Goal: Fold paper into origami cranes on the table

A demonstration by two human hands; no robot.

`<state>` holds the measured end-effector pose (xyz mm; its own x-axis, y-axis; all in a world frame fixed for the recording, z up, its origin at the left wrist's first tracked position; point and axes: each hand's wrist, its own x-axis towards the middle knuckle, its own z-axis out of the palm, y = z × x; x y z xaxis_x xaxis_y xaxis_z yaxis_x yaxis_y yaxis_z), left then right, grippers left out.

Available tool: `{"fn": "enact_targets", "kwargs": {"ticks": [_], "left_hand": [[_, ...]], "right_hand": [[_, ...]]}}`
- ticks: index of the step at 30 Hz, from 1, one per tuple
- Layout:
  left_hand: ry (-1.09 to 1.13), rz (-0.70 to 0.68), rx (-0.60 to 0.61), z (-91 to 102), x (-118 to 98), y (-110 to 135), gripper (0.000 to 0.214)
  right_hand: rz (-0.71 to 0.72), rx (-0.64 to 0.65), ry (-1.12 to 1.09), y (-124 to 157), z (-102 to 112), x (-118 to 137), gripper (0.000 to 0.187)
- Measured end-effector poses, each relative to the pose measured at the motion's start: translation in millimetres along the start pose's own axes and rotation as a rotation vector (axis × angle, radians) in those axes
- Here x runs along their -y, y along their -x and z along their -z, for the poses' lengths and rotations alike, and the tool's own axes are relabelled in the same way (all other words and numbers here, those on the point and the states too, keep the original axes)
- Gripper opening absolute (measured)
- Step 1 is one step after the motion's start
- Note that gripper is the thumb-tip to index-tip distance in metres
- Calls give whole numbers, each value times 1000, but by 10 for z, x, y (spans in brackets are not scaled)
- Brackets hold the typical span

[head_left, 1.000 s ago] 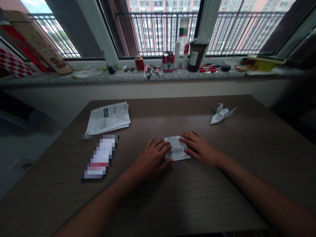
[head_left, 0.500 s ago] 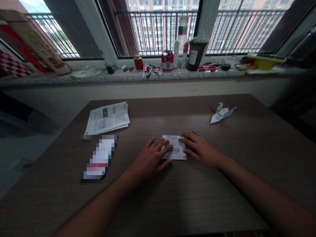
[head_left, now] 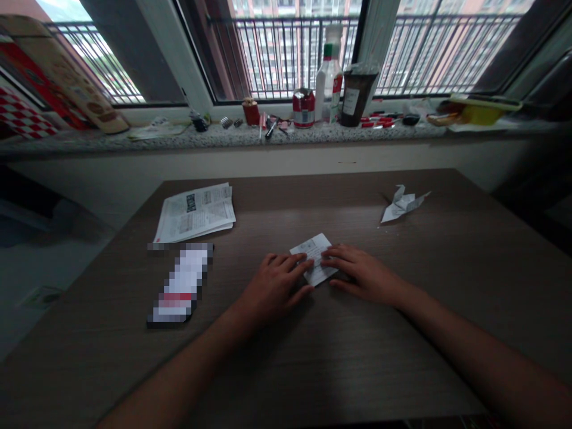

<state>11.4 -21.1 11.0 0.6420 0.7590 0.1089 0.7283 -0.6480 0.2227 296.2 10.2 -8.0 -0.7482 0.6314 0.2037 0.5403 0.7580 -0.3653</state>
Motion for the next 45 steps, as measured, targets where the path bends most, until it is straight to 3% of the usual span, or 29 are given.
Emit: {"fn": "enact_targets", "kwargs": {"ticks": [10,20,30,38,45], "left_hand": [[8,-12,-23,-2,-10,-8,45],[3,37,-39,-96,40,-1,52],[83,41,-28,-32,7,-33,52],[125,21,-58,-34,13,-30,40],[131,-2,-48,-40,-28,-35,45]], "right_hand": [[-26,-18,-45,-15,-32,-30,43],[139,25,-191,-36,2,177,42],[47,-82,-194,-37,52,-125,34],[48,-73,-228,-50,37,-159,33],[57,-109,-218,-83,28,-156,26]]}}
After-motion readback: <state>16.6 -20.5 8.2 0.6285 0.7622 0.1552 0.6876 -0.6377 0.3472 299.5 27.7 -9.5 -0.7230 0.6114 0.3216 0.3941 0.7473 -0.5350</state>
